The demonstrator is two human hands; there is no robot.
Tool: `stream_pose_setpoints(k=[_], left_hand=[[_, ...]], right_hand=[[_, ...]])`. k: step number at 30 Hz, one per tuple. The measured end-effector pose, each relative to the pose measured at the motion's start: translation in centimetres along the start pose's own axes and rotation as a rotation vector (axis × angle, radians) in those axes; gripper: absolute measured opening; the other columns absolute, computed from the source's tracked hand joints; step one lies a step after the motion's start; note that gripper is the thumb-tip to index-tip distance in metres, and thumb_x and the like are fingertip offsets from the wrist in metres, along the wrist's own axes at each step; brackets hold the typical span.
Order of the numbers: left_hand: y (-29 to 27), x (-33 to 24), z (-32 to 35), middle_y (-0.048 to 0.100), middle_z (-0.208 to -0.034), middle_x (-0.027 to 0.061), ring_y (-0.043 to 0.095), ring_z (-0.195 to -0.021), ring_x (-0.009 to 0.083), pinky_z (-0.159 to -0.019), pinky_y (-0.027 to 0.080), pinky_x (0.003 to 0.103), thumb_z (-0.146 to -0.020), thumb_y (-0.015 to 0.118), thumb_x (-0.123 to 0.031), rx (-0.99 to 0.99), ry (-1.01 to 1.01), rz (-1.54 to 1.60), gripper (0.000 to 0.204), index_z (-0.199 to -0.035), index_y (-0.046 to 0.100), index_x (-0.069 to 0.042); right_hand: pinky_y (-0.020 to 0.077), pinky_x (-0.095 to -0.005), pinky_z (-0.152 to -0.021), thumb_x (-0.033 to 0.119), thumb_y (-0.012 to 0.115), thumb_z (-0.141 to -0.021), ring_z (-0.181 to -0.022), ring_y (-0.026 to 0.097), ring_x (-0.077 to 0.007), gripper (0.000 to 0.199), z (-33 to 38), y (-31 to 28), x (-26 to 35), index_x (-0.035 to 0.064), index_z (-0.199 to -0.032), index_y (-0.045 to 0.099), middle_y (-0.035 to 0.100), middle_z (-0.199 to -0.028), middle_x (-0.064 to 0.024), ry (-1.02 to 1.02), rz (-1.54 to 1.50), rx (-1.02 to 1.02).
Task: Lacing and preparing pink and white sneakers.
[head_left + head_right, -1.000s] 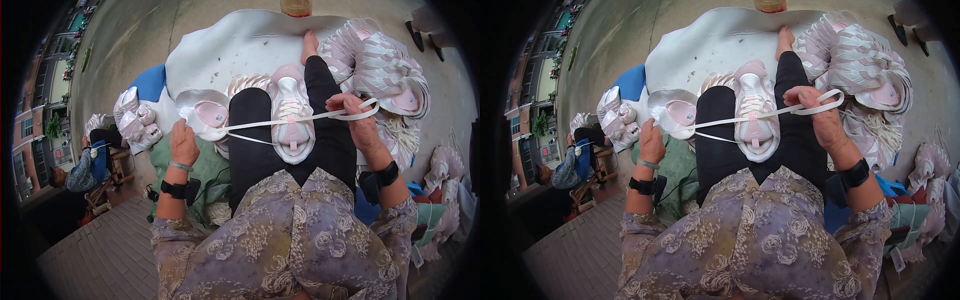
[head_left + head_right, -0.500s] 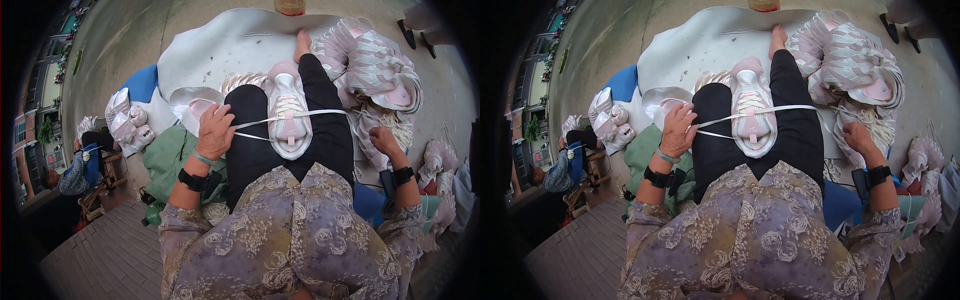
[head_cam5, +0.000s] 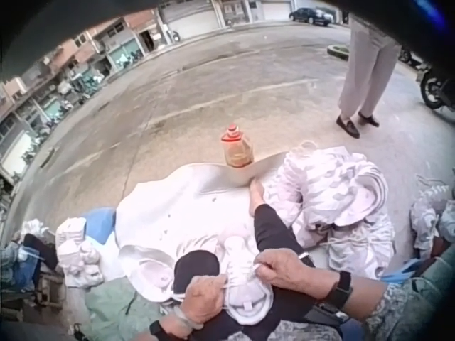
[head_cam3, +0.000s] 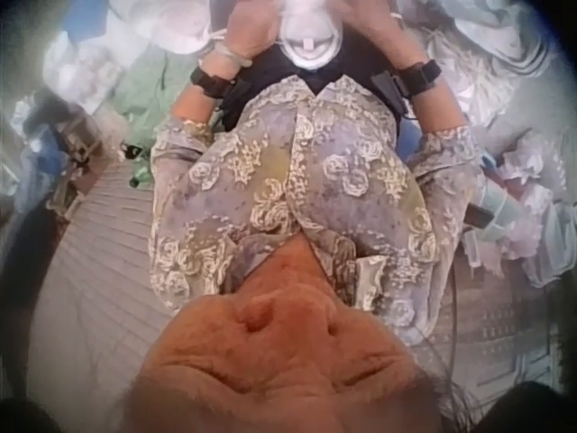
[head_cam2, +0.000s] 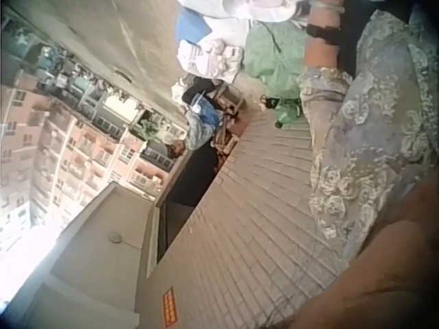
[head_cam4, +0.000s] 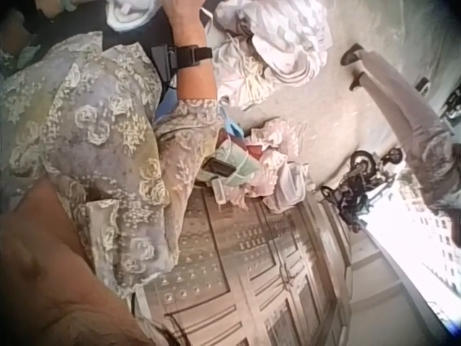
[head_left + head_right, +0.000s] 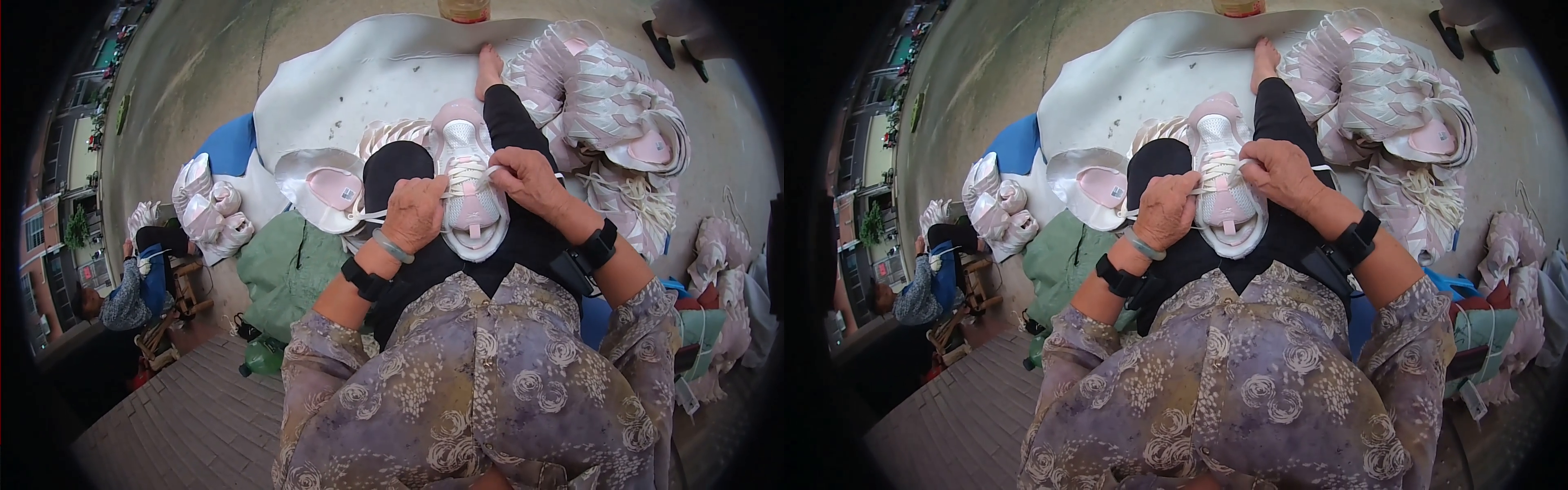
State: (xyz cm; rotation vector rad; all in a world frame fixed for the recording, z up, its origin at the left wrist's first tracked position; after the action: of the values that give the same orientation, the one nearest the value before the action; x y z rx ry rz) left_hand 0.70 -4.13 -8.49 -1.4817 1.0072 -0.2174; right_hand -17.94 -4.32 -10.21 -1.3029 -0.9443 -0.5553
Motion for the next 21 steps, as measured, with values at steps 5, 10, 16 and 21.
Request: stream_pose_setpoints(k=[5,10,16,21], left_hand=[[-0.1,-0.2,0.0,0.048,-0.067,0.0064,0.050,-0.064,0.0237,-0.058,0.037,0.034,-0.065,0.051,-0.003,-0.010,-0.012,0.003,0.029,-0.094,0.048,-0.006],[-0.2,-0.2,0.0,0.048,-0.065,0.0066,0.051,-0.060,0.0237,-0.053,0.039,0.034,-0.067,0.051,-0.003,-0.054,0.011,0.012,0.026,-0.094,0.048,-0.006],[-0.7,-0.6,-0.3,0.051,-0.069,0.0088,0.053,-0.060,0.0255,-0.050,0.043,0.034,-0.067,0.055,-0.001,-0.022,0.021,0.002,0.029,-0.096,0.049,-0.005],[-0.7,-0.7,-0.2,0.047,-0.064,0.0065,0.052,-0.056,0.0227,-0.046,0.041,0.033,-0.068,0.056,-0.002,0.031,0.061,-0.065,0.028,-0.094,0.050,-0.007]], right_hand=[[0.0416,-0.0282,-0.058,0.013,0.052,-0.069,-0.058,0.052,-0.0201,0.015,-0.4,1.1,-0.1,0.0009,-0.078,0.055,0.053,-0.064,-0.0115,0.264,-0.459,0.163],[0.0422,-0.0304,-0.061,0.010,0.053,-0.065,-0.065,0.054,-0.0244,0.017,0.3,1.5,0.5,0.0039,-0.081,0.054,0.054,-0.070,-0.0124,0.065,-0.182,0.077],[0.0424,-0.0328,-0.063,0.010,0.054,-0.064,-0.069,0.054,-0.0282,0.018,0.0,1.7,0.6,0.0050,-0.082,0.053,0.054,-0.073,-0.0116,-0.025,-0.056,0.018],[0.0423,-0.0315,-0.063,0.009,0.055,-0.064,-0.068,0.054,-0.0265,0.016,0.0,1.5,0.1,0.0045,-0.080,0.054,0.054,-0.072,-0.0108,0.013,-0.169,0.061]])
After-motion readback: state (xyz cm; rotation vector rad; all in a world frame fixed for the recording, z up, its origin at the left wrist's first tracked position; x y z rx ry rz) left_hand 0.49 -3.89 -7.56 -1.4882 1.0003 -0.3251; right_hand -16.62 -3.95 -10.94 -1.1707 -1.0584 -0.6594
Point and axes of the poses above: each hand's wrist, its own z-axis away from the middle knuckle, its own y-axis out of the palm, x = y × z, the point moved 4 cm from there along -z, towards the middle knuckle
